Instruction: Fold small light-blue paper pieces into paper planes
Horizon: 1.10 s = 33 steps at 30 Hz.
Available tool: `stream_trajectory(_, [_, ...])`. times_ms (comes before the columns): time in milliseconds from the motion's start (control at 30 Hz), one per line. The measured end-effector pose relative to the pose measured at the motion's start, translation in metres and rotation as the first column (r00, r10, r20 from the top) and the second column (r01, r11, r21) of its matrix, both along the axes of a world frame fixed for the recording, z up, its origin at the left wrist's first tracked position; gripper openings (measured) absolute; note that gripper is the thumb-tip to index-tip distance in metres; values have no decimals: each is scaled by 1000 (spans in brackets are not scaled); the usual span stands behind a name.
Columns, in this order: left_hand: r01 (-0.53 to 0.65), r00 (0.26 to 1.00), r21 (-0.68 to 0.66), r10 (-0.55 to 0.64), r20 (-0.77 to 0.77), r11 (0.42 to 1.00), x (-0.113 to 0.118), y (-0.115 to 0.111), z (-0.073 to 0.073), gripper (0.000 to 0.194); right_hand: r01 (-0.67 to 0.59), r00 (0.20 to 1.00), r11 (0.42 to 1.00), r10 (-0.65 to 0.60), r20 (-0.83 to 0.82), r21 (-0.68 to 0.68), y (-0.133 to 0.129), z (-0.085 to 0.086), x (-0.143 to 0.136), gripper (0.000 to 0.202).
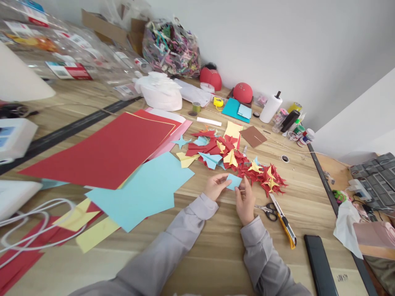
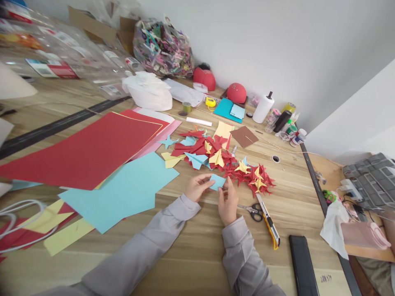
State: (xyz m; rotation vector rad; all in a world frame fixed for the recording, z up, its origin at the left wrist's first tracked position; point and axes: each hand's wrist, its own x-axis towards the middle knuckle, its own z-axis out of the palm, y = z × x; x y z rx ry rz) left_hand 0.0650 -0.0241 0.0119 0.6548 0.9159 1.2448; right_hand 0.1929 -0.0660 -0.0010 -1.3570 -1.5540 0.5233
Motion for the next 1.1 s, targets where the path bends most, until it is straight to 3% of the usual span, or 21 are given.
stream_trajectory(400, [22,999,13,-21,-28,1000,-1,0,0,46,13,988,989,-36,152,147,1,3,2,40])
stream_trajectory(1100, [1,998,7,-1,-55,1000,0,1,-4,46,7,976,981,-48,213,192,1,2,3,39])
